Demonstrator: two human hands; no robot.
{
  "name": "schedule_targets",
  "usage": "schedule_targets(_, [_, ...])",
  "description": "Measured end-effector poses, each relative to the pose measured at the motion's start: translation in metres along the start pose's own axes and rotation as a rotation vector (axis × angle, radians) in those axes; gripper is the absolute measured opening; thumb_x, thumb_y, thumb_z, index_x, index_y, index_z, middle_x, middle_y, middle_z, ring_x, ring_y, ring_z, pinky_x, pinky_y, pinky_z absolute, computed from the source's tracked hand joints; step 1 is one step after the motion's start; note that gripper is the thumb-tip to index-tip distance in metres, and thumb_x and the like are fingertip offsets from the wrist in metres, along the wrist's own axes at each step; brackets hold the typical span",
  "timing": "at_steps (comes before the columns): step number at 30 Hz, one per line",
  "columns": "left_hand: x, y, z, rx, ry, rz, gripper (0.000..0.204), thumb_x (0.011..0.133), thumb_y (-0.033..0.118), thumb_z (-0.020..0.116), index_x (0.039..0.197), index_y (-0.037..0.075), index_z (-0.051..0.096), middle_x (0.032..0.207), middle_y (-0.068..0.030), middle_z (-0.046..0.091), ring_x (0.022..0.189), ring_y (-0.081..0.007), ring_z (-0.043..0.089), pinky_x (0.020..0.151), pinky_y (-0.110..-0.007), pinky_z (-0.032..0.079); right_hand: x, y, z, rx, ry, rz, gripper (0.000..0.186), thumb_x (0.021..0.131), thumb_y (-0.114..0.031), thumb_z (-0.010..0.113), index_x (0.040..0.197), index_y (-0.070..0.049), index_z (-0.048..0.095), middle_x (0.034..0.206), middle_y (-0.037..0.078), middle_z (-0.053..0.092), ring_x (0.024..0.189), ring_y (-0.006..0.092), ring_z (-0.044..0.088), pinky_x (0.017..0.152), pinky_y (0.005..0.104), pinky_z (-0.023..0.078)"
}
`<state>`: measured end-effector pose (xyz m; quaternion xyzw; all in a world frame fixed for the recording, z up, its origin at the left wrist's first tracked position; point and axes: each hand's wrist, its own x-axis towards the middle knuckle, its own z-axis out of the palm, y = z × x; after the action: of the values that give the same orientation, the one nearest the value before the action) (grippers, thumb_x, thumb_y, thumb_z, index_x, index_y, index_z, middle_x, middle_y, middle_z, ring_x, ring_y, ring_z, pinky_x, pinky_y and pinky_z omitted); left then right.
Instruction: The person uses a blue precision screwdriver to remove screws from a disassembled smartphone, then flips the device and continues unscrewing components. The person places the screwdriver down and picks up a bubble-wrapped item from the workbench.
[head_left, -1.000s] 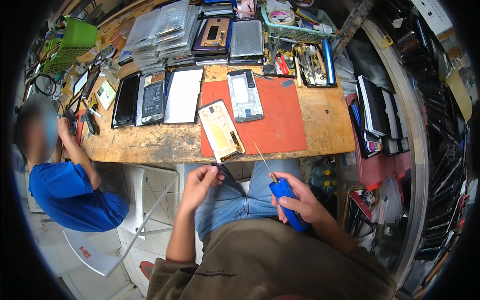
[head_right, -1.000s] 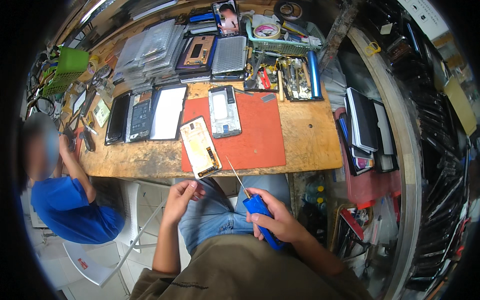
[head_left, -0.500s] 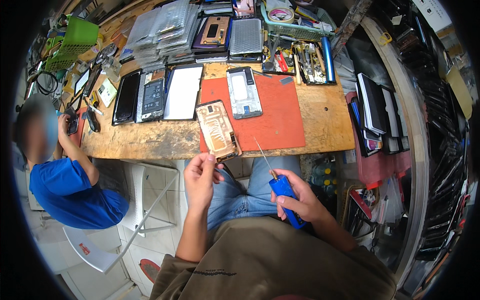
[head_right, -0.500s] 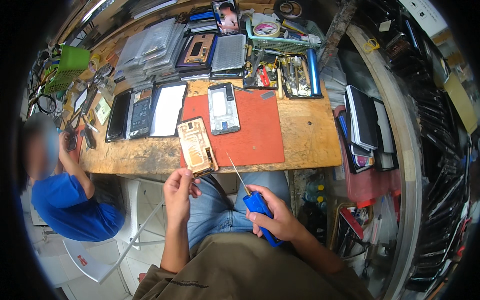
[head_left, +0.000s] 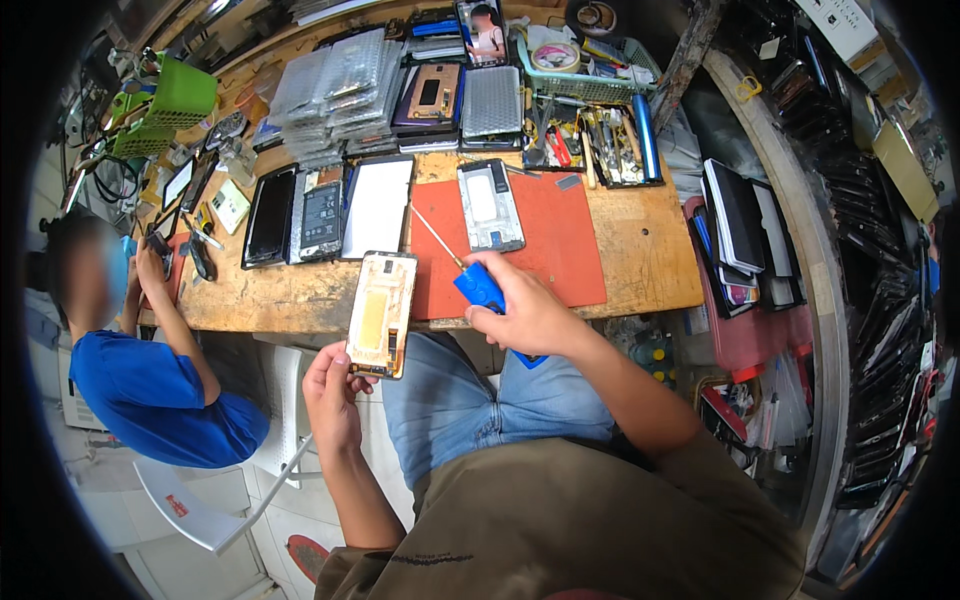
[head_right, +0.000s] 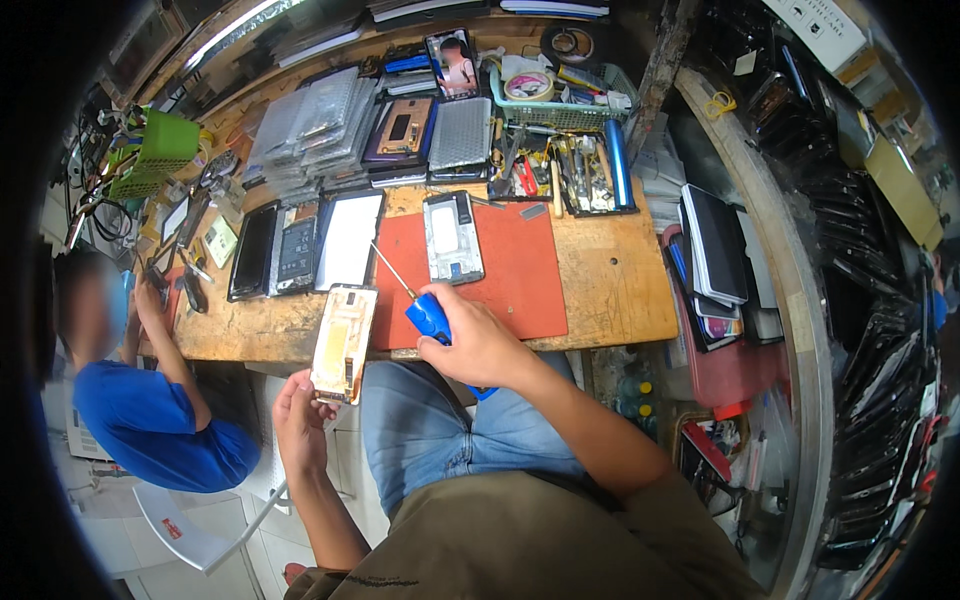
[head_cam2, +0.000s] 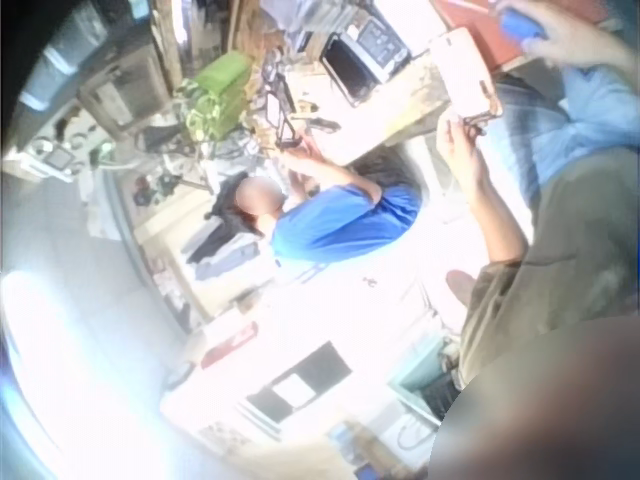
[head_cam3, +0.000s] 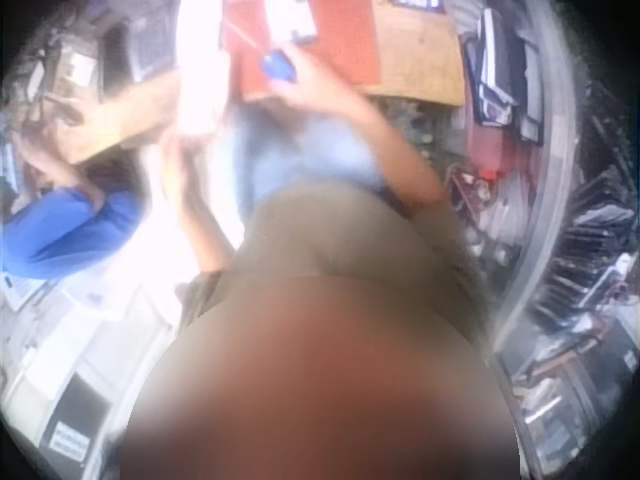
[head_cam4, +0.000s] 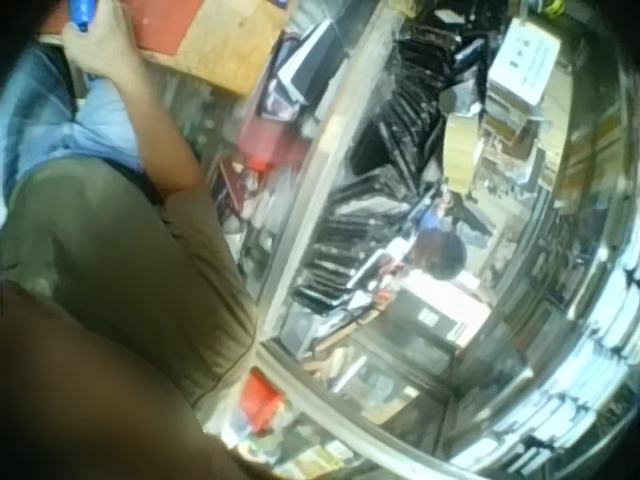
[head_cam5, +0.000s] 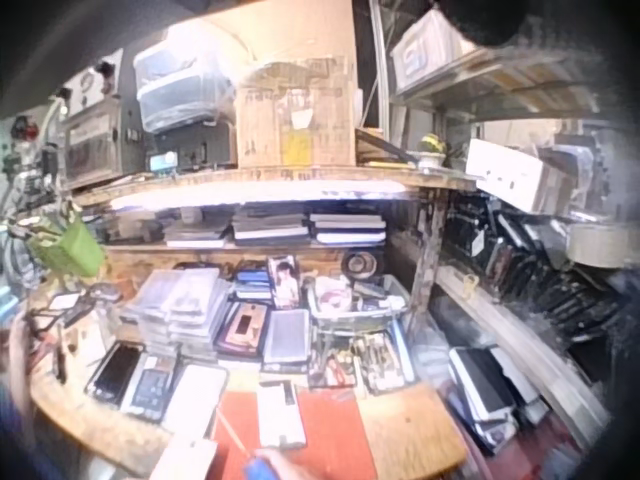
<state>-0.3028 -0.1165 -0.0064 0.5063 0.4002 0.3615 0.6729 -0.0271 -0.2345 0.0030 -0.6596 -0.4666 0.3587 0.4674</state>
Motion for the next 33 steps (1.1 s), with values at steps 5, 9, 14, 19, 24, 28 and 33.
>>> schedule_targets(5, [0.0, 0.002, -0.015, -0.061, -0.024, 0.0, 0.024, 0.105, 0.017, 0.058, 0.113, -0.004, 0.067, 0.089, -0.0083, 0.074, 0.069, -0.0121, 0.064, 0.061, -0.025, 0.048, -0.002, 0.001, 0.0, -0.295, 0.18, -0.048, 0.058, 0.086, -0.021, 0.068, 0.137, -0.001, 0.047, 0.106, 0.03, 0.067, 0.097, 0.0465, 0.067, 0.085, 0.0529, 0.052])
schedule_targets(9, [0.01, 0.003, -0.01, -0.04, -0.105, -0.056, 0.027, 0.103, 0.016, 0.06, 0.117, -0.005, 0.068, 0.088, -0.0068, 0.073, 0.067, -0.011, 0.062, 0.059, -0.023, 0.045, -0.023, 0.004, -0.027, -0.216, 0.224, 0.01, 0.059, 0.085, -0.019, 0.07, 0.138, -0.001, 0.048, 0.103, 0.028, 0.067, 0.093, 0.0451, 0.068, 0.083, 0.0511, 0.052])
schedule_targets(14, [0.037, 0.004, 0.016, 0.03, -0.256, -0.141, 0.031, 0.103, 0.018, 0.062, 0.122, -0.005, 0.069, 0.085, -0.0022, 0.069, 0.063, -0.008, 0.055, 0.057, -0.021, 0.041, -0.072, 0.012, -0.047, 0.198, 0.204, 0.131, 0.056, 0.094, -0.013, 0.068, 0.144, -0.003, 0.046, 0.104, 0.018, 0.07, 0.072, 0.0196, 0.068, 0.065, 0.0351, 0.055])
schedule_targets(19, [0.069, 0.01, 0.046, 0.151, -0.446, -0.192, 0.031, 0.105, 0.023, 0.062, 0.121, -0.002, 0.072, 0.081, 0.0029, 0.066, 0.061, -0.0042, 0.049, 0.054, -0.019, 0.035, -0.108, 0.025, -0.058, 0.55, 0.159, 0.142, 0.064, 0.101, -0.015, 0.061, 0.154, 0.005, 0.031, 0.112, 0.021, 0.067, 0.067, 0.0158, 0.065, 0.057, 0.0301, 0.056])
schedule_targets(24, [0.08, 0.013, 0.061, 0.274, -0.432, -0.115, 0.032, 0.109, 0.025, 0.057, 0.12, -0.001, 0.073, 0.078, 0.0037, 0.064, 0.06, -0.0025, 0.047, 0.051, -0.019, 0.035, -0.121, 0.03, -0.054, 0.711, 0.07, 0.145, 0.067, 0.104, -0.025, 0.051, 0.159, 0.003, 0.024, 0.11, 0.023, 0.065, 0.067, 0.0194, 0.067, 0.057, 0.0309, 0.057])
schedule_targets(28, [0.072, 0.006, 0.052, 0.315, -0.33, -0.008, 0.035, 0.11, 0.027, 0.053, 0.126, 0.0, 0.07, 0.08, 0.0006, 0.066, 0.064, -0.0041, 0.055, 0.052, -0.019, 0.038, -0.126, 0.035, -0.037, 0.717, 0.04, 0.205, 0.07, 0.102, -0.03, 0.052, 0.157, 0.006, 0.026, 0.106, 0.027, 0.064, 0.063, 0.0205, 0.068, 0.053, 0.0297, 0.056])
schedule_targets(33, [0.053, -0.002, 0.037, 0.341, -0.174, 0.084, 0.031, 0.108, 0.021, 0.057, 0.13, 0.002, 0.066, 0.097, -0.0069, 0.075, 0.073, -0.0078, 0.062, 0.062, -0.022, 0.048, -0.128, 0.043, -0.021, 0.839, -0.086, 0.204, 0.071, 0.1, -0.024, 0.053, 0.16, 0.0, 0.023, 0.111, 0.024, 0.062, 0.068, 0.0209, 0.068, 0.058, 0.0306, 0.056])
